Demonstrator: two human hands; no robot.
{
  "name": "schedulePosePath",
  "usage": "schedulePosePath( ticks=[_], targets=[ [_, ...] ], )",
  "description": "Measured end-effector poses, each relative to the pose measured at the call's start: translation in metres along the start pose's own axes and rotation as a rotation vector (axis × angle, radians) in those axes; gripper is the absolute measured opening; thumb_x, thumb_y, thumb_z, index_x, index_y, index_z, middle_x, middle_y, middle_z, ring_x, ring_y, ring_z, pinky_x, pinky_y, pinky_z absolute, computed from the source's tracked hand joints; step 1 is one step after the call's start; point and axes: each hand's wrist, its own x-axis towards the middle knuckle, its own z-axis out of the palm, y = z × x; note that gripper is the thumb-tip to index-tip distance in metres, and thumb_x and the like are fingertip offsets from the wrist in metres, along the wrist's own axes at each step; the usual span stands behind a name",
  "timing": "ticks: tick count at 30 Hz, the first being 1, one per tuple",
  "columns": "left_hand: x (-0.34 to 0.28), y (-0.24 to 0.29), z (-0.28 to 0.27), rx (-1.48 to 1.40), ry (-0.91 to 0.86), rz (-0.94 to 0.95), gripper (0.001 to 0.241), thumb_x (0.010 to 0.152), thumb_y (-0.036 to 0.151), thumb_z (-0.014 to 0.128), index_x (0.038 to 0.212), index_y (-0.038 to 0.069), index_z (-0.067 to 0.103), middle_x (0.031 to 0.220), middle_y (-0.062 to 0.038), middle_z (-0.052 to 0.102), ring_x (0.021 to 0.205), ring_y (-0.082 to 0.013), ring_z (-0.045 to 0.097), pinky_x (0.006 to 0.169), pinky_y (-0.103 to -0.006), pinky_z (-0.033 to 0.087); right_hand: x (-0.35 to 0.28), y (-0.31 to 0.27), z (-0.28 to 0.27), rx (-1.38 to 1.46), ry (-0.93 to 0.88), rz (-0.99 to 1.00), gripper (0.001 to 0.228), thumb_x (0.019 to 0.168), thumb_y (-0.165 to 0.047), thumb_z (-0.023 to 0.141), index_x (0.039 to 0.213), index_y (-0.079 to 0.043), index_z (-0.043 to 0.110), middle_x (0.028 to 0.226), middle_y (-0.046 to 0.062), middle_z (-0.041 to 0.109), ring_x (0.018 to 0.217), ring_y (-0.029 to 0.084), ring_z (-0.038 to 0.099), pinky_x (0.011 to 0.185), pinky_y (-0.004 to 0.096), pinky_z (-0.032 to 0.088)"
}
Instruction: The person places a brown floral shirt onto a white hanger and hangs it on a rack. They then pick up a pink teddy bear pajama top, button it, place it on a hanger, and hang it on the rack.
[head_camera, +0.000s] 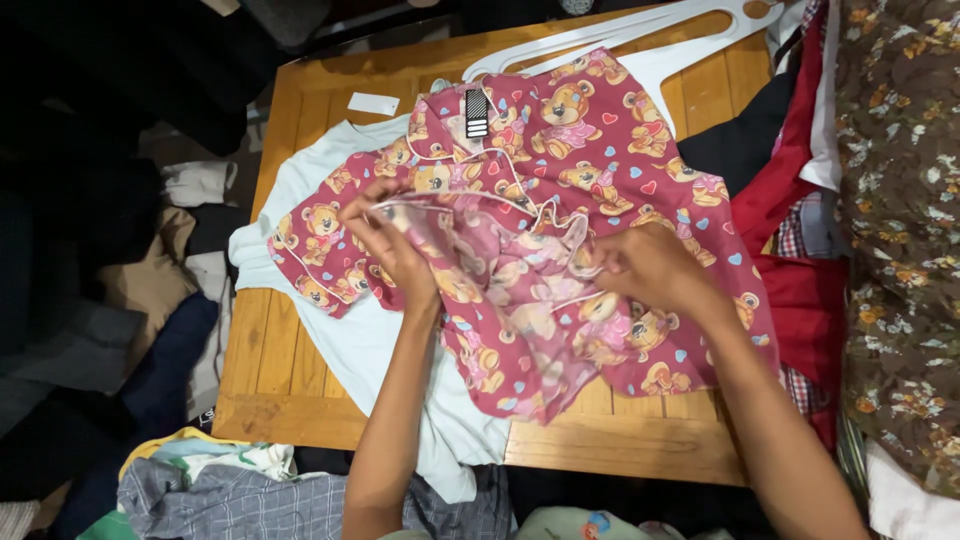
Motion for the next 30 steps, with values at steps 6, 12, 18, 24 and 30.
schedulePosePath(
  ticks=[6,12,18,24,30],
  targets=[
    [-0.008,-0.016,-0.019,-0.062,0.044,-0.076,0.015,0.112,0.023,0.031,0.126,0.019,0.035,0.108,-0.004,0.053,0.097,-0.0161,0.055,0.100,-0.0357,0.042,0.003,0.011,-0.026,0.207,0.443,-0.260,0.025,0.086,0.000,0.064,0.108,-0.008,0.070,0.091,0.012,0.067,0.090,0.029,0.065,0.086,0.042,0.052],
    [0.016,0.019,-0.024,-0.465,-0.413,-0.437,0.029,0.104,0.046,0.049,0.109,0.018,0.051,0.063,0.004,0.049,0.046,-0.0089,0.045,0.039,-0.0223,0.038,-0.004,0.006,-0.048,0.559,1.115,-0.459,0.014,0.112,-0.021,0.046,0.124,-0.013,0.045,0.129,0.017,0.059,0.117,0.031,0.060,0.101,0.048,0.055],
    [0.009,0.054,-0.017,0.107,-1.227,-0.519,0.035,0.086,0.036,0.069,0.115,0.017,0.063,0.104,0.000,0.065,0.078,-0.0111,0.065,0.072,-0.0277,0.058,0.001,0.060,-0.039,0.446,1.330,-0.376,0.026,0.124,-0.024,0.040,0.143,-0.026,0.021,0.142,0.014,0.038,0.131,0.034,0.047,0.116,0.053,0.043],
    [-0.032,0.134,0.004,0.858,-1.550,-0.472,0.093,0.064,0.056,0.083,0.144,0.024,0.046,0.144,-0.005,0.052,0.122,-0.0267,0.059,0.105,-0.0458,0.044,-0.020,-0.012,-0.047,0.185,1.034,-0.152,0.016,0.112,-0.009,0.037,0.126,-0.004,0.044,0.104,0.016,0.059,0.077,0.024,0.061,0.057,0.032,0.052],
    [-0.071,0.110,-0.059,0.842,-1.307,0.031,0.041,0.076,0.010,0.079,0.115,0.017,0.067,0.106,-0.006,0.060,0.078,-0.0292,0.068,0.075,-0.0490,0.053,-0.057,-0.019,-0.025,-0.412,0.661,0.148,0.036,0.101,-0.048,0.060,0.116,-0.015,0.061,0.078,-0.001,0.062,0.059,0.017,0.055,0.055,0.034,0.040]
  ],
)
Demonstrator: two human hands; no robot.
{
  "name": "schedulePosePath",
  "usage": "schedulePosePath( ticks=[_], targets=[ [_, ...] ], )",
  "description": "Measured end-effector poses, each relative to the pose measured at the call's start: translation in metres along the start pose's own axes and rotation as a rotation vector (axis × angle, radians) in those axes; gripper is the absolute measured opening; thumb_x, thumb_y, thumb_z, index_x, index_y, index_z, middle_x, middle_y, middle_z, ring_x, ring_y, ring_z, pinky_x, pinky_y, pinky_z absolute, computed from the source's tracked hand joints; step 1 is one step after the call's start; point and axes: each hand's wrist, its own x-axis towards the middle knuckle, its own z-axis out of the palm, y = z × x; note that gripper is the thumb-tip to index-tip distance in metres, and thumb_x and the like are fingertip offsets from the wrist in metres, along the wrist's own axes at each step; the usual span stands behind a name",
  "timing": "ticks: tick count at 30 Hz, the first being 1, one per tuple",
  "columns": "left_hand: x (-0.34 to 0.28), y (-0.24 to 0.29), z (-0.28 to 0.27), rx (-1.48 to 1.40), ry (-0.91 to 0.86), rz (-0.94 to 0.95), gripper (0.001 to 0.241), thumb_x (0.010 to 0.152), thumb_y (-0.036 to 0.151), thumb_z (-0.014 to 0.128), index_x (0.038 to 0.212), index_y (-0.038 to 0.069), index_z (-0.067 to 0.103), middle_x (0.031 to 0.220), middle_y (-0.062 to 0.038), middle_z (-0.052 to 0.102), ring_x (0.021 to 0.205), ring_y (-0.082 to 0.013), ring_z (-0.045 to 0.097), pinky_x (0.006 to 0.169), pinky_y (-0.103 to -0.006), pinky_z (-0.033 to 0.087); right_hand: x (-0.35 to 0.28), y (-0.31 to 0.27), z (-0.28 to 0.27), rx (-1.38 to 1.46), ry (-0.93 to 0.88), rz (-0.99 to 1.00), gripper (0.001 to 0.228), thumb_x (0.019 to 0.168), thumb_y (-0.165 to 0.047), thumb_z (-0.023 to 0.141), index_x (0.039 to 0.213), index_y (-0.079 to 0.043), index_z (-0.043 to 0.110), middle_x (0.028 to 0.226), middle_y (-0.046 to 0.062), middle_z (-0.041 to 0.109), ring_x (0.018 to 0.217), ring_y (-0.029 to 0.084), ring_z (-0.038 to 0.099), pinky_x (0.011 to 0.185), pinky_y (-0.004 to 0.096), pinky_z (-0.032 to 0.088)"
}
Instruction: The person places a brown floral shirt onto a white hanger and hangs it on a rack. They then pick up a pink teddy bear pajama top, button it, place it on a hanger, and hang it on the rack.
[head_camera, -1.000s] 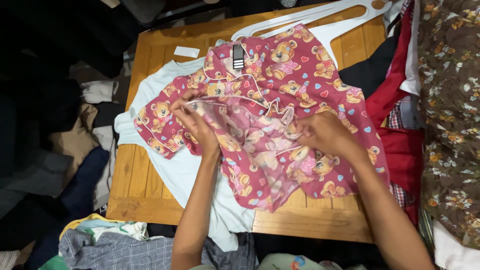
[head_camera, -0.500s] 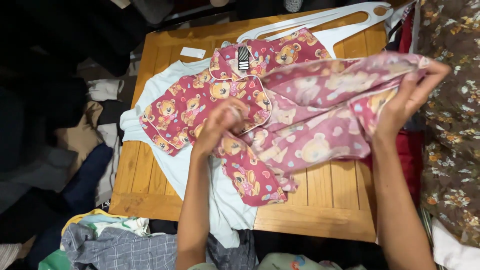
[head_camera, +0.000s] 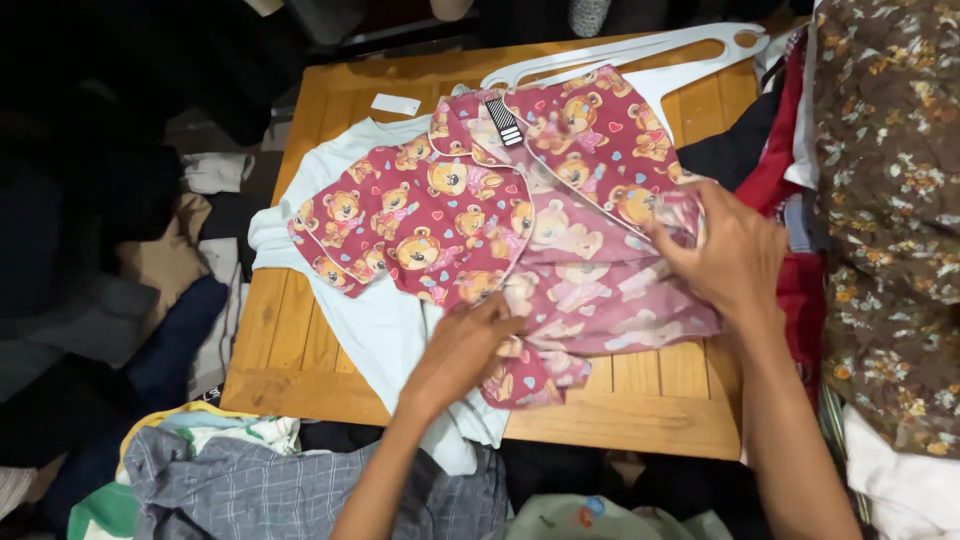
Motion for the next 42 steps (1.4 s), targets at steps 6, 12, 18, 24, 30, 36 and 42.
schedulePosePath(
  ticks=[6,12,18,24,30,36,42],
  targets=[
    [-0.067,-0.014,-0.040,-0.346,-0.044,-0.005,0.019,0.093,0.005,0.053,0.098,0.021,0.062,0.069,0.001,0.065,0.056,-0.0161,0.060,0.056,-0.0288,0.045,-0.057,-0.024,-0.053,-0.238,-0.352,0.214,0.053,0.099,-0.054,0.051,0.115,-0.007,0.069,0.101,0.025,0.072,0.090,0.048,0.071,0.074,0.058,0.055],
    [-0.080,-0.014,-0.069,-0.657,-0.531,0.106,0.034,0.086,0.030,0.070,0.113,0.014,0.058,0.094,-0.003,0.073,0.064,-0.0088,0.056,0.054,-0.0233,0.046,-0.071,-0.057,-0.095,-0.241,-1.057,0.309,0.050,0.092,-0.064,0.047,0.101,-0.021,0.071,0.098,0.001,0.069,0.083,0.019,0.068,0.072,0.033,0.052],
    [-0.020,-0.019,-0.072,-0.496,-0.234,-0.055,0.071,0.086,0.042,0.066,0.148,0.018,0.042,0.123,-0.008,0.057,0.098,-0.0190,0.058,0.079,-0.0317,0.050,-0.015,-0.064,-0.076,-0.094,-0.741,0.178,0.045,0.095,-0.046,0.052,0.135,-0.023,0.051,0.114,0.011,0.069,0.102,0.033,0.069,0.087,0.047,0.053],
    [0.082,-0.056,-0.025,-0.265,0.248,-0.354,0.070,0.091,0.036,0.073,0.149,0.020,0.038,0.147,-0.032,0.032,0.139,-0.0573,0.033,0.102,-0.0735,0.036,0.049,0.025,0.043,-0.158,-0.238,-0.020,0.049,0.093,-0.025,0.065,0.138,-0.006,0.060,0.134,0.020,0.054,0.125,0.043,0.055,0.096,0.054,0.053],
    [0.135,-0.111,0.023,-0.250,0.478,-0.300,0.049,0.081,0.004,0.071,0.122,0.025,0.052,0.142,-0.023,0.036,0.135,-0.0502,0.039,0.107,-0.0617,0.041,0.047,0.037,0.053,0.245,0.000,-0.310,0.012,0.088,-0.010,0.068,0.099,-0.006,0.063,0.109,0.013,0.062,0.101,0.038,0.062,0.081,0.047,0.047],
    [0.127,-0.141,0.023,-0.241,0.638,-0.176,0.030,0.088,-0.008,0.052,0.101,0.019,0.056,0.123,-0.010,0.055,0.118,-0.0383,0.056,0.092,-0.0529,0.053,0.060,0.030,0.003,0.313,0.029,-0.084,0.015,0.091,-0.019,0.074,0.096,-0.016,0.060,0.082,0.007,0.064,0.082,0.029,0.062,0.074,0.040,0.047],
    [0.114,-0.155,0.013,-0.087,0.681,-0.300,0.022,0.088,0.002,0.060,0.098,0.020,0.063,0.115,0.002,0.060,0.111,-0.0263,0.060,0.089,-0.0451,0.054,0.107,0.062,0.023,-0.332,-0.360,0.228,0.019,0.087,-0.039,0.074,0.098,-0.024,0.079,0.097,0.012,0.079,0.095,0.038,0.076,0.077,0.049,0.060]
  ],
)
